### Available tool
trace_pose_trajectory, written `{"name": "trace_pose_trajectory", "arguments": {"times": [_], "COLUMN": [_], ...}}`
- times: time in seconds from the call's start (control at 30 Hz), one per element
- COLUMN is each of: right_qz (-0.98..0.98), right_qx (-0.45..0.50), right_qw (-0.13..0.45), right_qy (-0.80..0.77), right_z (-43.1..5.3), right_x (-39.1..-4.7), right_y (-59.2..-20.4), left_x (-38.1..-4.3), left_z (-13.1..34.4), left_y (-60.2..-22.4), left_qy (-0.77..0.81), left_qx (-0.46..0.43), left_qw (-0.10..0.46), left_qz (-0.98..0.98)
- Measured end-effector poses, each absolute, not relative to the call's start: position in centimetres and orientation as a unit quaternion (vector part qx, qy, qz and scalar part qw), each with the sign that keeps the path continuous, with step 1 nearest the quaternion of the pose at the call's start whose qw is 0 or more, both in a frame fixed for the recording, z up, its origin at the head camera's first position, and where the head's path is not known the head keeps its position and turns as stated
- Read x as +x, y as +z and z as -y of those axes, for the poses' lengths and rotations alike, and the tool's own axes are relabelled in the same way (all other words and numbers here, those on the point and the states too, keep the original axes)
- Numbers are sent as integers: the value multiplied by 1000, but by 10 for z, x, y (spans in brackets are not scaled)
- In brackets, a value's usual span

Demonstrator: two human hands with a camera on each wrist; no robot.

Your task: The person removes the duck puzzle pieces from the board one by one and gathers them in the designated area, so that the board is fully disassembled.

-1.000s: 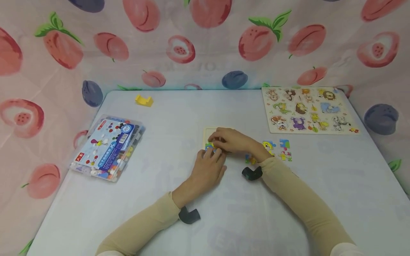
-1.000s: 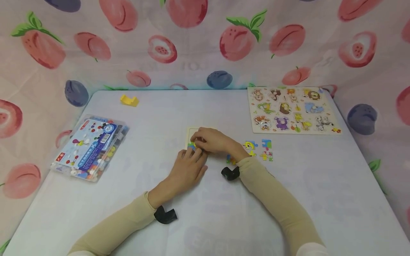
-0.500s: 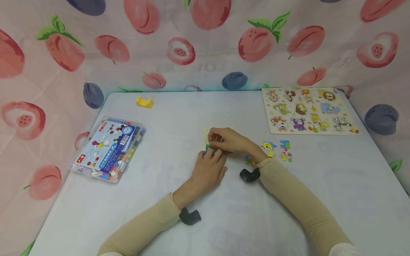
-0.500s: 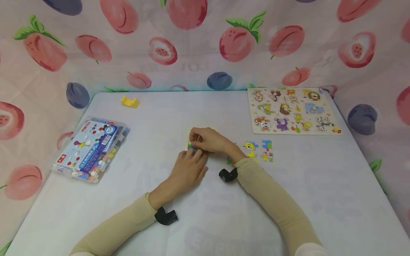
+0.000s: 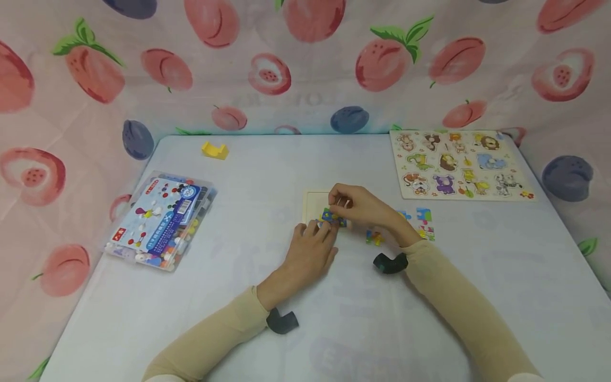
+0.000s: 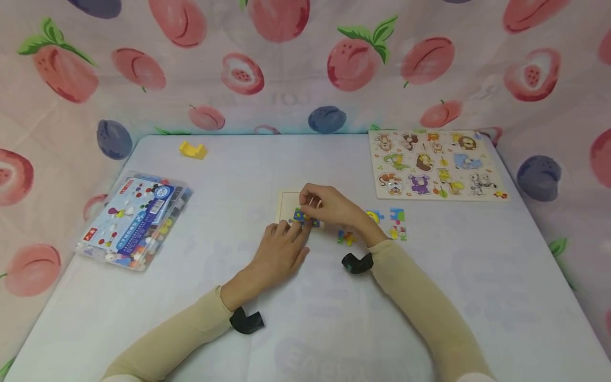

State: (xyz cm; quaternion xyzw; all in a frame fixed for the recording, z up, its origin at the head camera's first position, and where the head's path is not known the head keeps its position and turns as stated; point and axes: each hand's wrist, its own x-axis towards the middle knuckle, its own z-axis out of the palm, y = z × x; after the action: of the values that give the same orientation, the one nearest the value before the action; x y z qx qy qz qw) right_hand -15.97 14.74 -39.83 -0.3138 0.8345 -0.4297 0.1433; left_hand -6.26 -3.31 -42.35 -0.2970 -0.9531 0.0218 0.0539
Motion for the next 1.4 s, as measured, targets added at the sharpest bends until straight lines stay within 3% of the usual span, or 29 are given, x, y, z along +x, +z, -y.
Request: {"name": "trace_pose_trajectory", "arguments": {"times": [0.33,0.57,1.4], "right_qz": [-846,-851,-844], "right_qx": [-283,-268,-288], "right_qw": [147,185,242], "right_qy": [-428,-412,-382], "right_z": [-178,-195,-234], "right_x": [-146,-136,-106], "right_y": [-403,-405,-405], "left_x": [-62,-61,-62], "left_z": [33,34,34], "left_y": [-423,-424,-423], "left_qy": [21,20,17], "left_qx": [-294,-291,-293], "left_qw": [37,42,46], "left_qz": [955,956,955]}}
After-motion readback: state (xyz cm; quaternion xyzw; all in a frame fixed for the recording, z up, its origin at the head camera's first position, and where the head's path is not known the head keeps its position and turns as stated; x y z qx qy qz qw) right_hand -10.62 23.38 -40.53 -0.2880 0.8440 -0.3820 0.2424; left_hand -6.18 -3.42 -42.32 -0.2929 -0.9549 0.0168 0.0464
